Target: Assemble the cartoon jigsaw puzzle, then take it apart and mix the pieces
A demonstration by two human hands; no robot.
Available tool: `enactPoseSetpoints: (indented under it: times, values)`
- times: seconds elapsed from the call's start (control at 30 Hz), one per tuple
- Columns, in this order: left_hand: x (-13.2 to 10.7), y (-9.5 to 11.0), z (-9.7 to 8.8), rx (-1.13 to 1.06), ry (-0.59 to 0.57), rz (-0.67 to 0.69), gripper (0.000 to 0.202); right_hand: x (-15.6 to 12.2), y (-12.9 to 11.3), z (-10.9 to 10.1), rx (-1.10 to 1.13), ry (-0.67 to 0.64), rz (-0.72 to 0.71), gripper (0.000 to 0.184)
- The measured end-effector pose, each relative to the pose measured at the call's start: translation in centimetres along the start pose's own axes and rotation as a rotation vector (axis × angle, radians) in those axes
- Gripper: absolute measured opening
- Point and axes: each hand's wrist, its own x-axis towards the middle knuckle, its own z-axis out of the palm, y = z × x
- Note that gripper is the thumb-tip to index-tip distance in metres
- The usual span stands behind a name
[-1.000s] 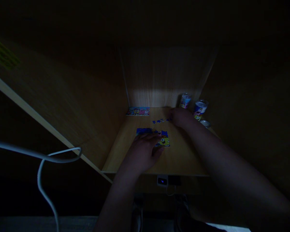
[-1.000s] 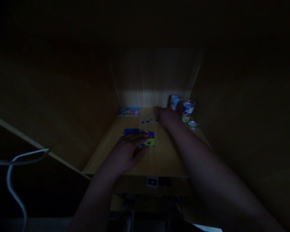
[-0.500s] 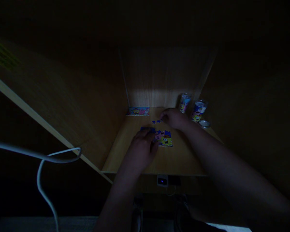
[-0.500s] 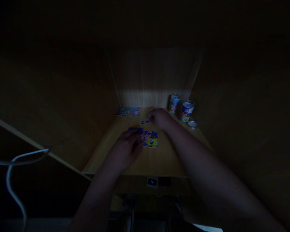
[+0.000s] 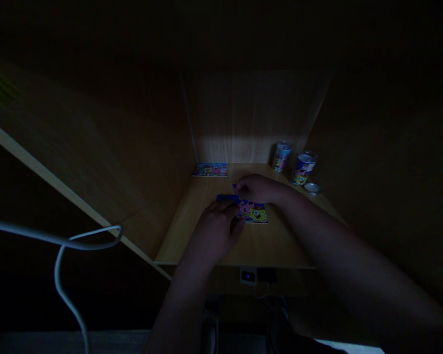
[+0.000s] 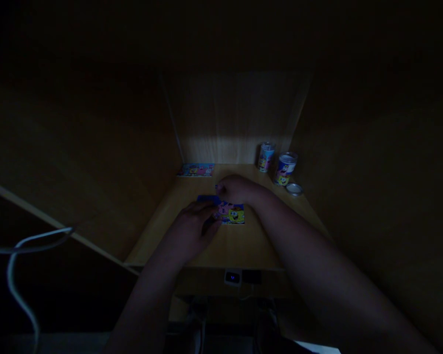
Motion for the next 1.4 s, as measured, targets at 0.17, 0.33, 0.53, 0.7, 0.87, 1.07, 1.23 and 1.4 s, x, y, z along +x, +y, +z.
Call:
enactPoseSetpoints:
  times: [0.17, 0.33, 0.53, 0.7, 0.87, 1.07, 1.23, 1.4]
  values:
    - [0.01, 0.06, -0.15, -0.007, -0.001, 0.005, 0.025, -0.08, -0.29, 0.08, 0.003, -0.025, -0.008, 0.022]
    - [0.01, 0.1, -0.13, 0.001, -0.008, 0.002, 0.024, 0.16, -0.24, 0.11, -0.044, 0.026, 0.037, 0.025]
    - [0.06, 0.12, -0.12, -0.016, 0.009, 0.027, 0.022, 0.21, -0.15, 0.11, 0.006, -0.035, 0.082, 0.026]
    - [0.02, 0.09, -0.15, -0.023, 0.007, 0.029, 0.019, -0.04, 0.07, -0.06, 0.105, -0.07, 0.052, 0.023]
    - [-0.04, 0.22, -0.21, -0.018, 0.012, 0.02, 0.02, -0.09, 0.32, -0.05, 0.274, -0.11, -0.009, 0.014]
    - [-0.02, 0.23, -0.22, -0.003, 0.005, 0.021, 0.02, 0.11, 0.6, 0.54, 0.345, -0.111, -0.029, 0.021]
    - [-0.04, 0.19, -0.22, -0.005, 0.013, 0.023, 0.019, 0.11, 0.45, 0.82, 0.356, -0.025, -0.043, 0.017]
    - [-0.09, 0.22, -0.17, -0.004, 0.025, 0.015, 0.019, 0.09, 0.45, 0.7, 0.366, -0.07, -0.1, 0.012]
